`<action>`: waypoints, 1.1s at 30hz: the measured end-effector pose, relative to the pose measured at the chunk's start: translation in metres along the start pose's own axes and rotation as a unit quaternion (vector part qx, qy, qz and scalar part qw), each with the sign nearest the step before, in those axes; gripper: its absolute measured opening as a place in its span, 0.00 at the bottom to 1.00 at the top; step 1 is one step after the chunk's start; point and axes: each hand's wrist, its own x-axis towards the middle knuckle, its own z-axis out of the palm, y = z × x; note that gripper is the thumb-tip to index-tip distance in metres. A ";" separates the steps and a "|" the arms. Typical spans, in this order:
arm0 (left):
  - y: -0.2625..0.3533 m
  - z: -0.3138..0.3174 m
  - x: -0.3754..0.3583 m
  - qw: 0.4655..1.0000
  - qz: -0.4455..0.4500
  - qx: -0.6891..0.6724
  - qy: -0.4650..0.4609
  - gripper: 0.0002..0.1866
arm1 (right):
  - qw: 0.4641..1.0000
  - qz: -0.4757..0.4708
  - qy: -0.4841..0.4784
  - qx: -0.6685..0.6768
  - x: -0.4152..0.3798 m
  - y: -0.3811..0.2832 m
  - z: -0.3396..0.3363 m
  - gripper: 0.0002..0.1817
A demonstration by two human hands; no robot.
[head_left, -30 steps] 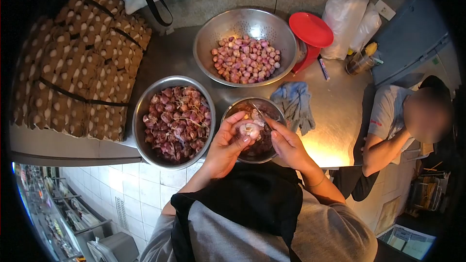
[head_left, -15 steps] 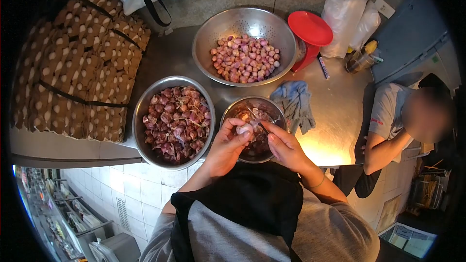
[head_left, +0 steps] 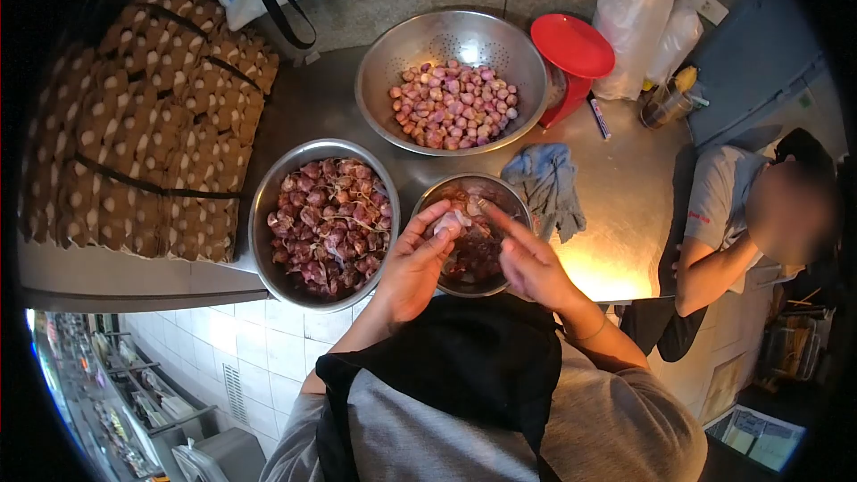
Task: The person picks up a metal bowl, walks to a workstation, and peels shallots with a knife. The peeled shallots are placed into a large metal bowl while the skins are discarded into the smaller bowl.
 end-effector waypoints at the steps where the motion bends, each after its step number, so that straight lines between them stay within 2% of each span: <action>1: -0.001 0.000 0.000 1.000 0.002 0.005 0.000 0.21 | 0.999 -0.024 -0.026 -0.028 0.001 0.005 0.005 0.24; 9: 0.002 0.005 -0.006 1.000 -0.011 0.005 -0.007 0.22 | 1.000 -0.003 0.017 0.013 0.012 0.012 0.006 0.22; 13: 0.006 0.008 -0.004 0.997 -0.015 -0.065 -0.047 0.22 | 0.982 0.054 -0.014 0.180 0.008 0.002 0.003 0.22; 16: 0.006 0.003 -0.002 0.993 -0.037 -0.090 -0.061 0.22 | 0.985 0.051 -0.019 0.165 0.008 0.001 0.004 0.22; 19: 0.001 0.008 -0.005 1.000 0.000 -0.015 -0.003 0.23 | 0.998 0.036 -0.040 0.045 0.008 0.000 0.007 0.22; 22: -0.002 0.000 -0.001 1.000 -0.019 0.020 -0.007 0.24 | 0.999 0.010 -0.022 0.032 0.010 0.008 0.005 0.22; 26: 0.004 0.004 -0.002 0.998 -0.037 -0.028 -0.035 0.24 | 0.997 0.021 0.030 0.070 0.010 0.000 -0.007 0.22; 30: 0.009 0.005 -0.002 0.995 -0.043 -0.080 -0.051 0.26 | 0.994 0.028 0.008 0.109 0.005 -0.005 -0.012 0.22; 33: 0.007 0.005 -0.001 0.993 -0.037 -0.096 -0.051 0.27 | 1.000 0.011 0.024 0.014 0.007 0.003 -0.015 0.22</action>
